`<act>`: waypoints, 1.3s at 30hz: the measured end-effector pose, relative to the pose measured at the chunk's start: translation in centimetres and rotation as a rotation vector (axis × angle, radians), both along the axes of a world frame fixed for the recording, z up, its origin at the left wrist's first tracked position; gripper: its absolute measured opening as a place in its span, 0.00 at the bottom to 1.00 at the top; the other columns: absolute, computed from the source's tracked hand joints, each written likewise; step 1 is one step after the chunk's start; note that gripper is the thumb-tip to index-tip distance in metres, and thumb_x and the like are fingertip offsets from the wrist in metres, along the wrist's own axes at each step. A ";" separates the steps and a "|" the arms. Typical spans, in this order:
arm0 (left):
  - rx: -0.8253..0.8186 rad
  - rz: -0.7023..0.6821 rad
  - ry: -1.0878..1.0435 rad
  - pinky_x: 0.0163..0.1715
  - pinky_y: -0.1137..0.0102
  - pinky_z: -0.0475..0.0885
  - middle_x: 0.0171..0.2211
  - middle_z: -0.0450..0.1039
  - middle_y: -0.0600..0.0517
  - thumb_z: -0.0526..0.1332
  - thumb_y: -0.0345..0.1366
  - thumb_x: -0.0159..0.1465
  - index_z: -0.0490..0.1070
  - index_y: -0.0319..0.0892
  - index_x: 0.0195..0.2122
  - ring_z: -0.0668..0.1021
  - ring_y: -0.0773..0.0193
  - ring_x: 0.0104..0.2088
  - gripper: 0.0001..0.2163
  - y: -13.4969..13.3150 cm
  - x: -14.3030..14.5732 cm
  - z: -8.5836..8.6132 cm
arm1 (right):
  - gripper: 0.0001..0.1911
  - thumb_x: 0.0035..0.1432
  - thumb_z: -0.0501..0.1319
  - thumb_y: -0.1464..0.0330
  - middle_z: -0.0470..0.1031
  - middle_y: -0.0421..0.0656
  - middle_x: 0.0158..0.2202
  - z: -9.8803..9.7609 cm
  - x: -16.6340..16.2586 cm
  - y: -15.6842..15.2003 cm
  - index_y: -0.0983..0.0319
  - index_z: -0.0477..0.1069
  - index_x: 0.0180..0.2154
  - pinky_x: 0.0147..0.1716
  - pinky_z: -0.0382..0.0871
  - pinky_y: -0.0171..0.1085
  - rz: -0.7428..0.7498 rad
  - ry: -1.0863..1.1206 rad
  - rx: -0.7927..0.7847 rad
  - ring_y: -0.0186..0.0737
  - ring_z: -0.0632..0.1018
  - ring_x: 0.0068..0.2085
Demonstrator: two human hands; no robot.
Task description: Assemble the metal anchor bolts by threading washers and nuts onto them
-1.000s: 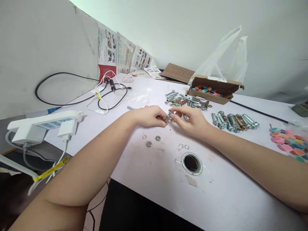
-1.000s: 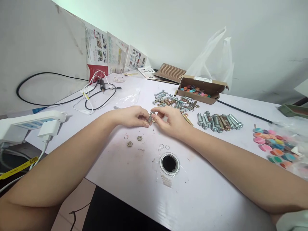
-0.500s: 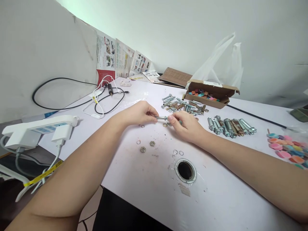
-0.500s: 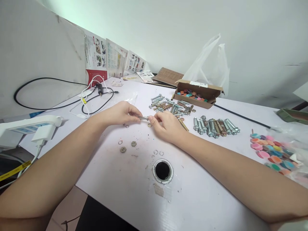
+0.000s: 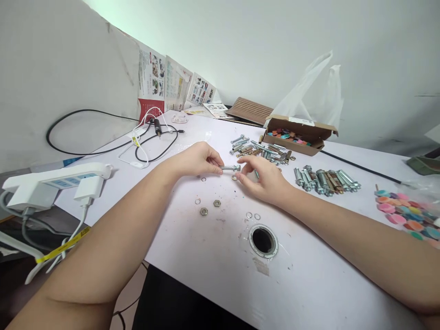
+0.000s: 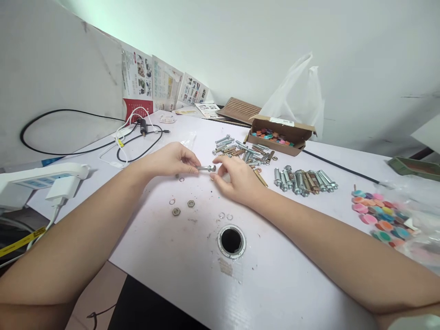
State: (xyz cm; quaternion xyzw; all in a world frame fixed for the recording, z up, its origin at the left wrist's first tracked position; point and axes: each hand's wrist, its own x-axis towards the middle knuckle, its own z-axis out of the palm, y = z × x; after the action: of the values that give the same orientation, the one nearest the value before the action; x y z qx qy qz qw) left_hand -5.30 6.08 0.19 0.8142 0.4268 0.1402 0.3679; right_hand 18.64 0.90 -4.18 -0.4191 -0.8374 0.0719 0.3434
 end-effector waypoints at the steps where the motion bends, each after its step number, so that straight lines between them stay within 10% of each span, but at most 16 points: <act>1: 0.008 -0.002 -0.007 0.22 0.76 0.70 0.29 0.79 0.49 0.70 0.41 0.54 0.81 0.38 0.39 0.76 0.68 0.26 0.14 0.0 -0.1 0.1 | 0.11 0.62 0.61 0.62 0.77 0.42 0.31 0.0 0.0 0.0 0.62 0.74 0.42 0.38 0.63 0.39 0.000 -0.032 0.019 0.40 0.74 0.35; 4: 0.027 -0.003 -0.039 0.24 0.76 0.70 0.30 0.79 0.48 0.70 0.41 0.53 0.82 0.38 0.39 0.76 0.68 0.28 0.15 -0.2 -0.2 0.4 | 0.15 0.64 0.59 0.59 0.74 0.42 0.25 0.0 0.1 -0.1 0.61 0.73 0.30 0.33 0.61 0.40 -0.074 -0.093 -0.023 0.40 0.71 0.30; 9: 0.025 0.003 -0.029 0.25 0.75 0.70 0.30 0.79 0.48 0.71 0.40 0.53 0.82 0.38 0.39 0.76 0.68 0.28 0.14 -0.4 -0.5 0.8 | 0.19 0.64 0.60 0.61 0.79 0.44 0.35 0.1 -0.2 0.0 0.60 0.69 0.54 0.42 0.64 0.42 -0.031 -0.051 0.064 0.44 0.74 0.38; 14: 0.009 -0.019 -0.040 0.24 0.75 0.70 0.31 0.80 0.48 0.70 0.40 0.54 0.81 0.38 0.39 0.76 0.67 0.28 0.14 -0.5 -0.5 0.6 | 0.22 0.70 0.50 0.58 0.73 0.44 0.23 0.2 -0.6 -0.1 0.61 0.75 0.31 0.36 0.59 0.42 -0.076 -0.168 0.066 0.42 0.70 0.29; 20: 0.018 0.041 -0.027 0.24 0.75 0.68 0.31 0.80 0.47 0.71 0.41 0.53 0.81 0.37 0.41 0.75 0.68 0.27 0.16 -0.4 -0.7 0.9 | 0.26 0.64 0.59 0.61 0.79 0.46 0.38 0.5 -0.9 -0.6 0.64 0.62 0.61 0.41 0.65 0.41 0.006 -0.059 0.067 0.44 0.75 0.39; 26: 0.037 0.060 -0.031 0.25 0.75 0.67 0.31 0.79 0.47 0.71 0.39 0.52 0.81 0.36 0.39 0.75 0.69 0.27 0.15 -0.4 -0.9 1.0 | 0.23 0.71 0.47 0.58 0.74 0.47 0.27 0.4 -1.3 -0.3 0.63 0.75 0.37 0.34 0.62 0.41 -0.087 -0.177 0.007 0.44 0.72 0.33; 31: 0.014 0.068 -0.031 0.22 0.75 0.65 0.31 0.80 0.48 0.72 0.41 0.52 0.81 0.37 0.40 0.74 0.70 0.25 0.17 -0.4 -1.0 1.1 | 0.25 0.66 0.56 0.58 0.78 0.45 0.35 0.3 -1.5 -0.5 0.64 0.61 0.59 0.37 0.64 0.40 -0.024 -0.011 -0.026 0.44 0.75 0.36; 36: 0.021 0.035 -0.022 0.25 0.75 0.68 0.30 0.79 0.47 0.71 0.39 0.53 0.81 0.36 0.39 0.75 0.69 0.27 0.15 -0.5 -0.7 1.1 | 0.24 0.71 0.45 0.57 0.75 0.47 0.27 0.3 -1.4 -0.1 0.61 0.71 0.30 0.37 0.62 0.42 -0.059 -0.082 -0.003 0.44 0.73 0.33; 39: 0.021 0.043 -0.014 0.26 0.75 0.68 0.30 0.79 0.47 0.71 0.38 0.53 0.81 0.36 0.39 0.75 0.69 0.28 0.15 -0.6 -0.6 1.2 | 0.20 0.69 0.49 0.55 0.77 0.45 0.30 0.4 -1.4 -0.2 0.63 0.70 0.45 0.34 0.62 0.41 -0.058 0.006 -0.085 0.43 0.74 0.32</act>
State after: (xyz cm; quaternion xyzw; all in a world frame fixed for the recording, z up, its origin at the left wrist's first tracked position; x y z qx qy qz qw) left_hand -5.85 5.51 1.36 0.8076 0.4400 0.1585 0.3592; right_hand 17.24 0.67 -3.77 -0.4572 -0.8200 0.0986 0.3298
